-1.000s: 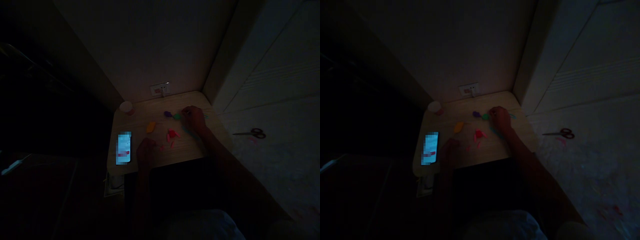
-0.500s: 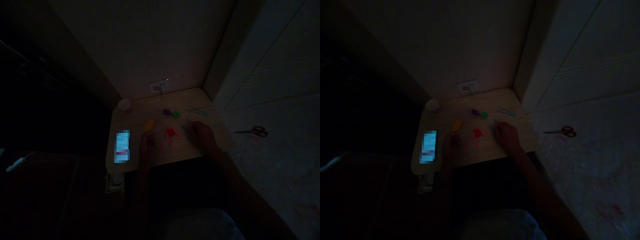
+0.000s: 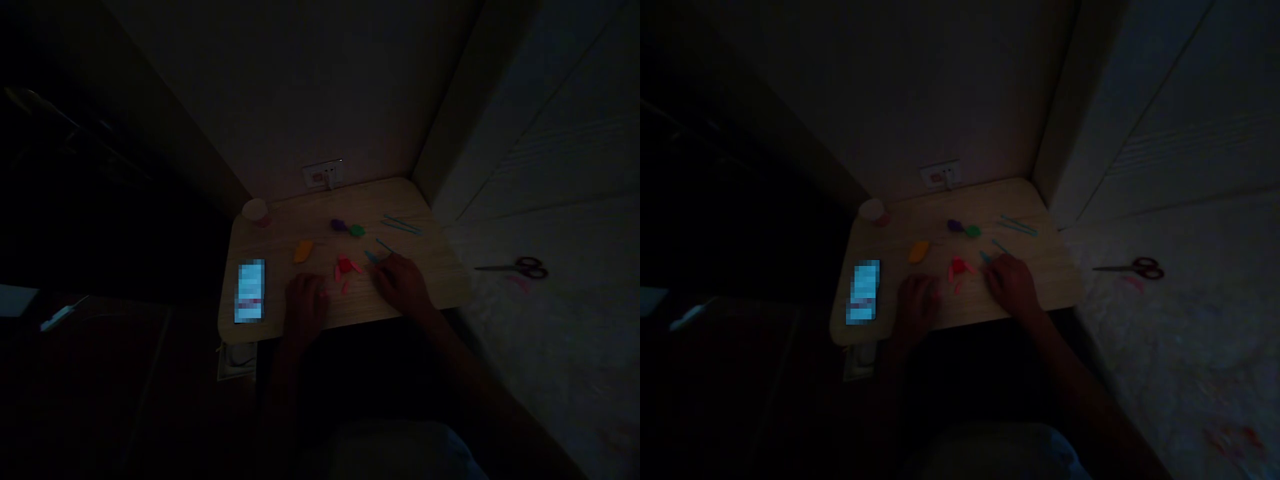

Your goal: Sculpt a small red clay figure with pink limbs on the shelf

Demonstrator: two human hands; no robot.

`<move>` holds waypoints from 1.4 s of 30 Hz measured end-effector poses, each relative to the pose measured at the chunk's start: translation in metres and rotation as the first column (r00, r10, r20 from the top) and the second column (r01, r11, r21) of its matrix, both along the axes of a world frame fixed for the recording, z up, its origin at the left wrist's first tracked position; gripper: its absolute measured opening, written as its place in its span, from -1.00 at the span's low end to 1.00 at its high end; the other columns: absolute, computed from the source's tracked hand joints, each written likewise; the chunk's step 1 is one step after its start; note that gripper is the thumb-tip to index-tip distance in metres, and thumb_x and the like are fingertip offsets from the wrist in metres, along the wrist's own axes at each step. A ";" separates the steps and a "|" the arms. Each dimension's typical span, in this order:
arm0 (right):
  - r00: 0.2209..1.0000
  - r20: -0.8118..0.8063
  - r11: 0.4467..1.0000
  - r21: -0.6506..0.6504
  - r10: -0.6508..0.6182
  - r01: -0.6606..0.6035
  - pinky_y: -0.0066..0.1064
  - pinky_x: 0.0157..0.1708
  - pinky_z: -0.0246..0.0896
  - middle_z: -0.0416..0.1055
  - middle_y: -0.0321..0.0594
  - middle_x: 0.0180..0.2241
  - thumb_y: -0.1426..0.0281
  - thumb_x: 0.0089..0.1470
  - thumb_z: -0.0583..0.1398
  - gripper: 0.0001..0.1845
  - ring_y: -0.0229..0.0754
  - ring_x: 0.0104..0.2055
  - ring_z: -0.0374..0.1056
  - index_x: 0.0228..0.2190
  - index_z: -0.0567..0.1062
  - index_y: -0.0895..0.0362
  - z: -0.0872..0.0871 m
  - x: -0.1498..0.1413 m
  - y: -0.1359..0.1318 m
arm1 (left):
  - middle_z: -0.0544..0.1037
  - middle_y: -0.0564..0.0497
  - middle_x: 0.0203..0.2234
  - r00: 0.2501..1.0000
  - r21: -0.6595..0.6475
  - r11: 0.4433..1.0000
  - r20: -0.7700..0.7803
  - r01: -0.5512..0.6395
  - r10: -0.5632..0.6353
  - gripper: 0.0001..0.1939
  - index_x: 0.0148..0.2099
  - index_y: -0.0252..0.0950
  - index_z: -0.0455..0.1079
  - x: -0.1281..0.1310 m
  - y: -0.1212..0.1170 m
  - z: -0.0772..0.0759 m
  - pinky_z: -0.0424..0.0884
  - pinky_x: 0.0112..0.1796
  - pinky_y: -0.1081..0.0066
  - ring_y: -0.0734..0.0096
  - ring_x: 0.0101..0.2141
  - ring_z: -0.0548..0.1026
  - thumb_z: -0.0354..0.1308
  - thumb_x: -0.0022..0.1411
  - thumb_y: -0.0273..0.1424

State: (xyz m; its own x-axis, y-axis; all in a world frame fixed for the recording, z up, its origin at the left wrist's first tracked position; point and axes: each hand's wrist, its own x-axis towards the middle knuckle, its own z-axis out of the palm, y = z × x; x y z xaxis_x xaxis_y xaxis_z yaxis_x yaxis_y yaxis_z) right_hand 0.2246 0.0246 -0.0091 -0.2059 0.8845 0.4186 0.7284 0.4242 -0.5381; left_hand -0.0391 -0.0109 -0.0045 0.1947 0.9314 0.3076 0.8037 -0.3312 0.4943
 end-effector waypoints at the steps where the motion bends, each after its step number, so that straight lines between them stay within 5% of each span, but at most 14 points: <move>1: 1.000 -0.002 1.000 -0.003 -0.001 0.001 -0.19 -0.18 0.28 0.49 -0.07 -0.35 0.33 0.32 0.12 -0.74 -0.02 -0.26 0.40 -0.37 0.54 0.11 0.000 0.000 0.000 | 0.47 -0.15 -0.06 1.000 -0.003 1.000 -0.002 -0.014 0.014 -0.76 0.04 -0.23 0.48 -0.002 -0.001 -0.001 0.35 0.06 0.06 0.07 -0.02 0.42 0.12 0.38 -0.35; 6: 0.999 -0.040 0.999 0.002 0.037 -0.037 -0.19 -0.19 0.31 0.48 -0.07 -0.35 0.33 0.31 0.12 -0.74 -0.01 -0.25 0.40 -0.36 0.55 0.11 0.001 -0.001 -0.001 | 0.51 -0.08 -0.16 0.999 -0.023 1.000 0.044 0.003 -0.002 -0.84 -0.12 -0.21 0.52 -0.005 0.001 -0.005 0.36 0.03 0.10 0.13 -0.08 0.43 0.12 0.41 -0.33; 13: 0.964 0.016 0.964 0.033 0.265 -0.265 -0.15 -0.10 0.31 0.58 -0.04 -0.17 0.30 0.33 0.19 -0.74 0.02 -0.11 0.45 -0.04 0.62 0.06 0.002 -0.022 -0.011 | 0.53 -0.07 -0.21 0.994 -0.043 0.999 0.111 0.024 -0.019 -0.86 -0.15 -0.21 0.48 -0.003 0.002 -0.003 0.37 0.00 0.12 0.15 -0.12 0.46 0.11 0.41 -0.33; 16: 0.942 0.054 0.941 0.059 0.332 -0.335 -0.13 -0.06 0.30 0.59 -0.05 -0.09 0.35 0.31 0.22 -0.78 0.04 -0.04 0.45 -0.08 0.65 0.02 0.000 -0.033 -0.009 | 0.52 -0.09 -0.18 0.995 -0.044 0.998 0.095 0.047 -0.042 -0.85 -0.12 -0.22 0.46 -0.003 0.001 -0.001 0.36 0.01 0.13 0.15 -0.09 0.45 0.06 0.40 -0.41; 21: 0.953 0.058 0.953 0.042 0.297 -0.299 -0.14 -0.12 0.35 0.54 -0.01 -0.19 0.37 0.28 0.22 -0.82 0.04 -0.13 0.43 -0.24 0.65 0.09 -0.001 -0.036 -0.003 | 0.51 -0.09 -0.14 0.995 -0.021 0.999 0.089 0.048 -0.046 -0.85 -0.07 -0.23 0.44 -0.003 0.000 0.000 0.37 0.03 0.12 0.14 -0.07 0.44 0.08 0.36 -0.45; 25: 0.943 -0.178 0.959 0.002 0.280 -0.284 -0.16 -0.09 0.36 0.53 0.00 -0.14 0.36 0.33 0.13 -0.79 0.00 -0.11 0.44 -0.17 0.58 0.11 0.001 -0.031 -0.005 | 0.50 -0.10 -0.14 0.996 -0.016 0.999 0.091 0.028 -0.027 -0.86 -0.06 -0.23 0.43 -0.002 0.001 -0.001 0.38 0.00 0.13 0.15 -0.08 0.45 0.08 0.40 -0.38; 32: 0.841 -0.540 0.955 -0.258 -0.019 -0.145 -0.40 -0.44 0.27 0.50 -0.32 -0.50 0.27 0.31 0.17 -0.61 -0.22 -0.51 0.37 0.11 0.51 0.11 -0.005 -0.019 -0.006 | 0.50 -0.09 -0.17 0.996 0.008 1.000 0.085 0.008 -0.009 -0.87 -0.09 -0.24 0.41 -0.001 0.000 -0.002 0.39 -0.01 0.13 0.17 -0.11 0.44 0.05 0.44 -0.36; 39: 0.816 -0.577 0.965 -0.220 -0.012 -0.141 -0.35 -0.34 0.43 0.64 -0.10 -0.13 0.21 0.24 0.24 -0.63 -0.14 -0.32 0.54 0.01 0.62 0.07 -0.010 -0.018 -0.003 | 0.50 -0.09 -0.14 0.995 0.036 0.999 0.103 0.005 -0.009 -0.87 -0.04 -0.23 0.40 -0.003 -0.001 -0.006 0.39 0.01 0.13 0.15 -0.07 0.45 0.09 0.40 -0.40; 42: 0.815 -0.578 0.955 -0.211 0.048 -0.207 -0.32 -0.26 0.47 0.66 -0.12 -0.17 0.24 0.25 0.24 -0.61 -0.13 -0.28 0.58 0.06 0.59 0.06 -0.011 -0.018 -0.003 | 0.50 -0.09 -0.14 0.990 0.028 1.000 0.142 0.003 -0.007 -0.85 -0.03 -0.24 0.41 -0.004 -0.001 -0.007 0.41 0.01 0.14 0.16 -0.08 0.46 0.12 0.38 -0.40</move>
State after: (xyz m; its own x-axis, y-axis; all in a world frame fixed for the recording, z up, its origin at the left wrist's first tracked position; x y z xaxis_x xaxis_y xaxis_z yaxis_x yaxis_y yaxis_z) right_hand 0.2067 0.0216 -0.0205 -0.1238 0.9571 0.2620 0.2144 0.2836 -0.9347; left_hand -0.0428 -0.0118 -0.0110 0.1517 0.9211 0.3584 0.7246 -0.3503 0.5935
